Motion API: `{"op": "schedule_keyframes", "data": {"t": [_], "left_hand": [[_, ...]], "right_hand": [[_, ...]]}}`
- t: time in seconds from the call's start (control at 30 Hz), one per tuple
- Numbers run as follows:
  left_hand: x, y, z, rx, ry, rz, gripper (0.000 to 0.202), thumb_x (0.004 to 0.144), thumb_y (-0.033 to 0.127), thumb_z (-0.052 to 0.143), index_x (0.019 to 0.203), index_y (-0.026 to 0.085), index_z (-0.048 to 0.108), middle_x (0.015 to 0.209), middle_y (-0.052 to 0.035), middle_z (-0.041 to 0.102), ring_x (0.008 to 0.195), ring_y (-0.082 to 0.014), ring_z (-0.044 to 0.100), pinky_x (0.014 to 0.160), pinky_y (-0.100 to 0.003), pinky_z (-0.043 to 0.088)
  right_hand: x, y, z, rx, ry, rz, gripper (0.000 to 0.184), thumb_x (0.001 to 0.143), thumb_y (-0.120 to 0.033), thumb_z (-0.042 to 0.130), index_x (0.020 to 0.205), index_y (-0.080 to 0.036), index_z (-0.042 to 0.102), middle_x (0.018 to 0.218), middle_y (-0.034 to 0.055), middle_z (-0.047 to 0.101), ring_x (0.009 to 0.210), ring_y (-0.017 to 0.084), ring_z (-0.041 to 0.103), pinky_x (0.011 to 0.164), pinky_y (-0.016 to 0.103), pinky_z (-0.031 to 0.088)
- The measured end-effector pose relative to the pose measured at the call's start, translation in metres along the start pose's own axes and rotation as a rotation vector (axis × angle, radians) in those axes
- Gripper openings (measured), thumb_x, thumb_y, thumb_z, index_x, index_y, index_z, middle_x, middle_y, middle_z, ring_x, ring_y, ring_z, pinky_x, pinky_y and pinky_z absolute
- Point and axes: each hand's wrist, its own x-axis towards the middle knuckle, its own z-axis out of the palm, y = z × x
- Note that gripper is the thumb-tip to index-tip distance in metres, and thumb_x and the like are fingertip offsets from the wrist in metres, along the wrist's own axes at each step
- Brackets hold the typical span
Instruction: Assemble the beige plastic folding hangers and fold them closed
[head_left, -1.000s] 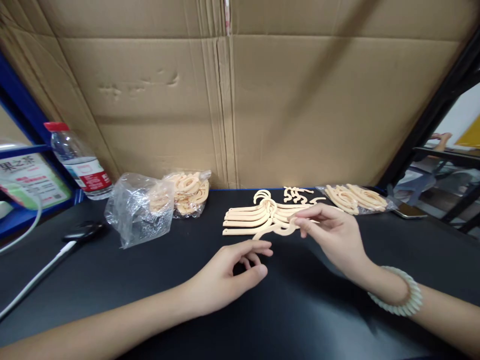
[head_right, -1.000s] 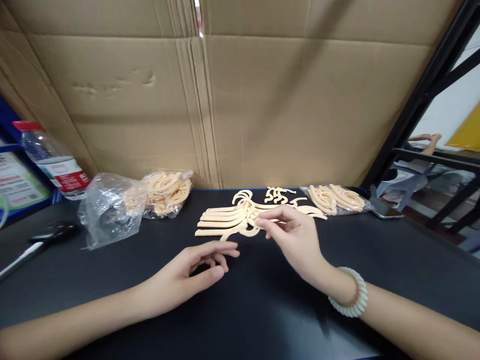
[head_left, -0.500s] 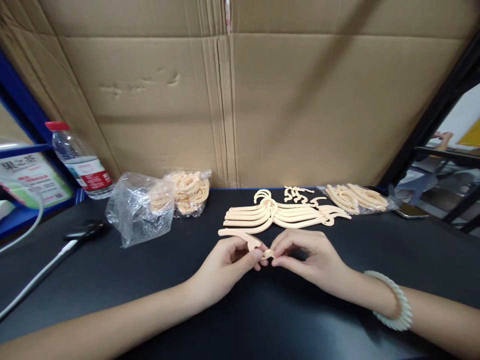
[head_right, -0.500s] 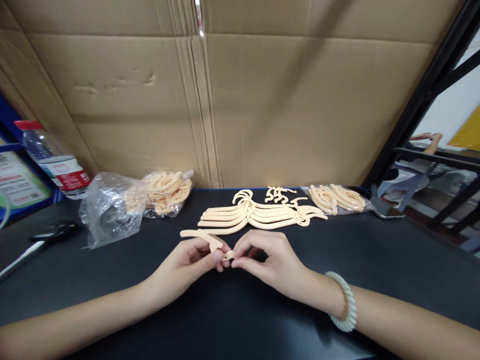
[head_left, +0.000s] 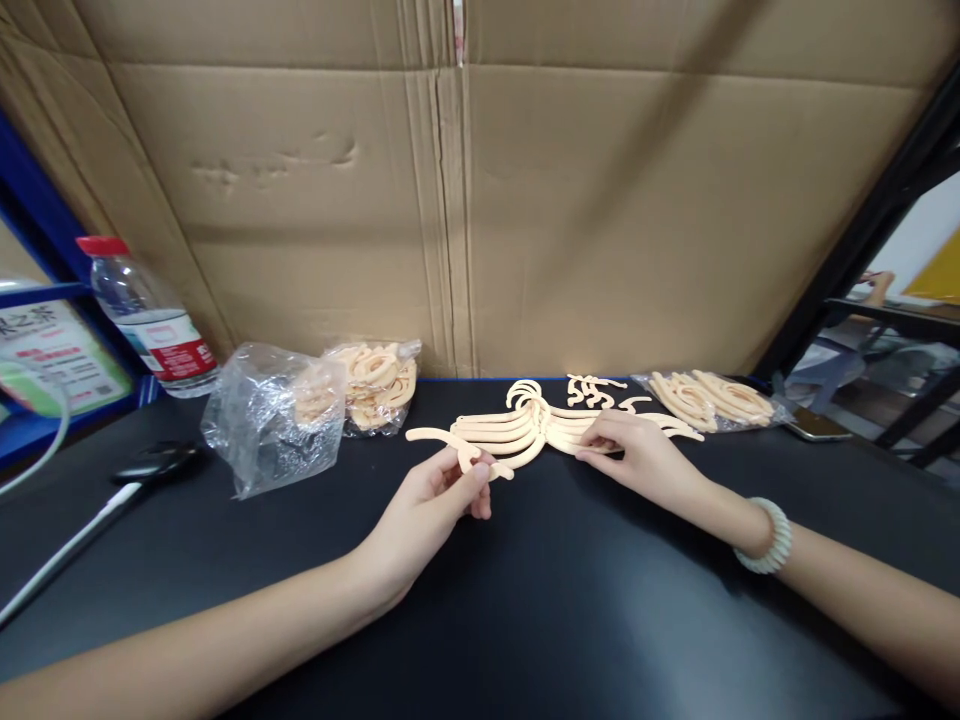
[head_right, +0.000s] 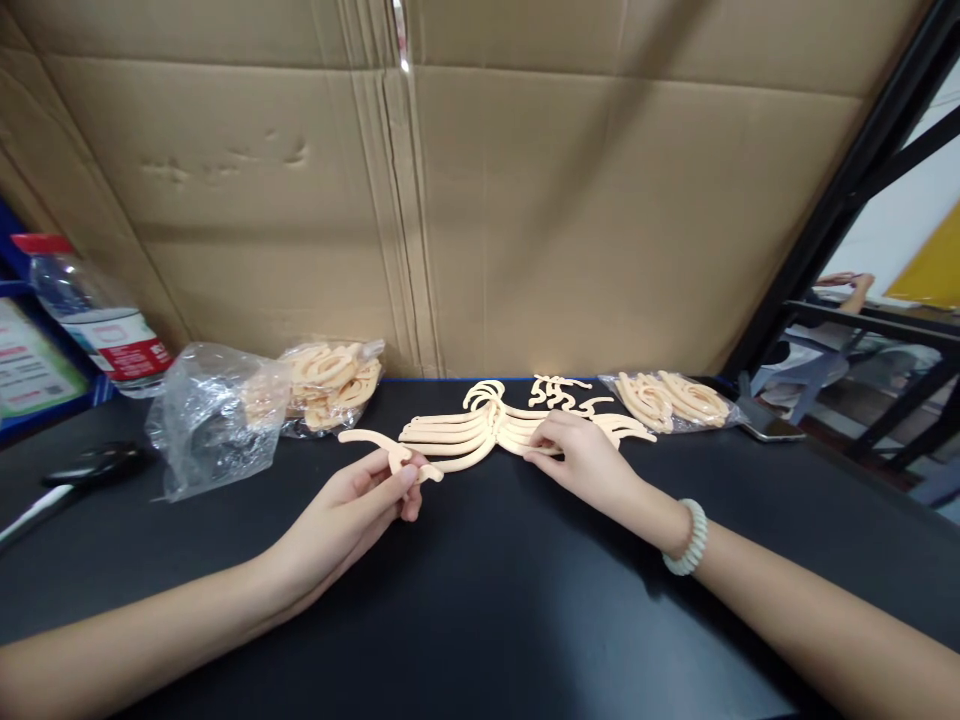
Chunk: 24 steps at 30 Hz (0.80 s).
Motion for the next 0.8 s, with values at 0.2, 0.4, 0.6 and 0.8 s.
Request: {"op": "schedule_keyframes", "data": {"t": [0.2, 0.4, 0.6, 0.8], "left_hand": [[0.003, 0.003, -0.002, 0.0, 0.036, -0.016, 0.021, 0.087, 0.036, 0.063, 0.081, 0.016, 0.058, 0.067, 0.0034, 0.054, 0.065, -0.0101, 0.047, 0.066, -0.026, 0.038], [0.005, 0.007, -0.004, -0.129, 0.054, -0.069, 0.025, 0.082, 0.038, 0.07, 0.081, 0.016, 0.057, 0.082, -0.002, 0.065, 0.072, -0.0128, 0.058, 0.076, -0.031, 0.047], [0.006, 0.007, -0.007, -0.17, 0.088, -0.018, 0.021, 0.079, 0.03, 0.073, 0.079, 0.017, 0.057, 0.076, 0.0001, 0.063, 0.071, -0.0116, 0.056, 0.07, -0.026, 0.046], [0.005, 0.008, -0.012, -0.168, 0.106, -0.022, 0.019, 0.076, 0.024, 0.077, 0.078, 0.015, 0.06, 0.08, 0.0018, 0.058, 0.069, -0.0083, 0.05, 0.068, -0.021, 0.042]], "right_hand": [[0.009, 0.011, 0.01, -0.014, 0.009, 0.041, 0.011, 0.086, -0.023, 0.06, 0.076, -0.019, 0.059, 0.076, 0.0037, 0.061, 0.07, 0.018, 0.058, 0.064, 0.03, 0.047], [0.01, 0.014, 0.012, -0.027, 0.01, 0.005, 0.011, 0.086, -0.022, 0.06, 0.076, -0.02, 0.056, 0.079, 0.0045, 0.06, 0.078, 0.02, 0.057, 0.071, 0.034, 0.047], [0.004, 0.007, 0.004, 0.05, 0.02, -0.009, 0.009, 0.087, -0.02, 0.057, 0.079, -0.02, 0.053, 0.079, 0.0038, 0.059, 0.076, 0.019, 0.057, 0.07, 0.033, 0.047], [-0.005, 0.0, -0.007, 0.175, 0.057, 0.01, 0.005, 0.087, -0.022, 0.057, 0.092, -0.021, 0.057, 0.087, 0.0038, 0.066, 0.077, 0.019, 0.063, 0.071, 0.032, 0.052]]}}
